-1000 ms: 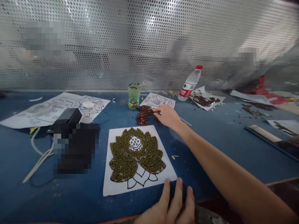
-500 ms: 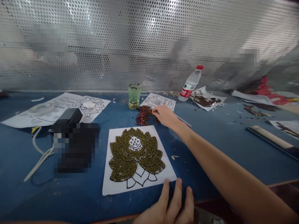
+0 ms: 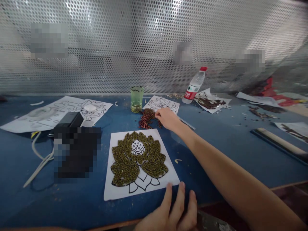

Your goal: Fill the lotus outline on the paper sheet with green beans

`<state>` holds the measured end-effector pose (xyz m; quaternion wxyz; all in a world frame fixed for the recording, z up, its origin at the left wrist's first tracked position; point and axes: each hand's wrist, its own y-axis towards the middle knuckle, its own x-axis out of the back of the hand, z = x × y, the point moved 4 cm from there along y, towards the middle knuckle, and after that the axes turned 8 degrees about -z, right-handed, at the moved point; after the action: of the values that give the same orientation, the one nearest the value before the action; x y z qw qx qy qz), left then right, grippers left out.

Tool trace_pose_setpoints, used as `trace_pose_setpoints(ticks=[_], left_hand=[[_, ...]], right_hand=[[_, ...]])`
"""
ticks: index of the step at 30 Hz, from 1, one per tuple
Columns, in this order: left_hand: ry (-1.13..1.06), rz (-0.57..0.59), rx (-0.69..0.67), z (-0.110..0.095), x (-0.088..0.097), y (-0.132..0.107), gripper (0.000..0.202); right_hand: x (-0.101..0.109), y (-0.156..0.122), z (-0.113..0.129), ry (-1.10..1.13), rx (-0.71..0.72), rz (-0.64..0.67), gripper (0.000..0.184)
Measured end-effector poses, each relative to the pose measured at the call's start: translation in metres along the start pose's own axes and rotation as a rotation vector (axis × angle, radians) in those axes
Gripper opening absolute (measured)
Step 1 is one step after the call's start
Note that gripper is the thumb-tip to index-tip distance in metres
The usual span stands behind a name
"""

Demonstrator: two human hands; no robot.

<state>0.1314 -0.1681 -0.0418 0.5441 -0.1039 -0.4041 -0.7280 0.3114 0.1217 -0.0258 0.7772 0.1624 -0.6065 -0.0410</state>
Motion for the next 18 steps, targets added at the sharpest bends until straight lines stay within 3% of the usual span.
trace_pose_setpoints(ticks=[6, 13, 18], left_hand=[[-0.074, 0.021, -0.025, -0.002, -0.001, 0.000, 0.044], [-0.173, -0.058, 0.113, -0.001, 0.002, 0.001, 0.040], [-0.225, -0.004, 0.059, -0.001, 0.000, 0.001, 0.039]], right_hand=[[0.011, -0.003, 0.008, 0.038, 0.008, -0.083, 0.017], [0.019, -0.011, 0.016, 0.111, 0.007, -0.111, 0.023], [0.045, -0.028, 0.034, 0.179, 0.009, -0.068, 0.023]])
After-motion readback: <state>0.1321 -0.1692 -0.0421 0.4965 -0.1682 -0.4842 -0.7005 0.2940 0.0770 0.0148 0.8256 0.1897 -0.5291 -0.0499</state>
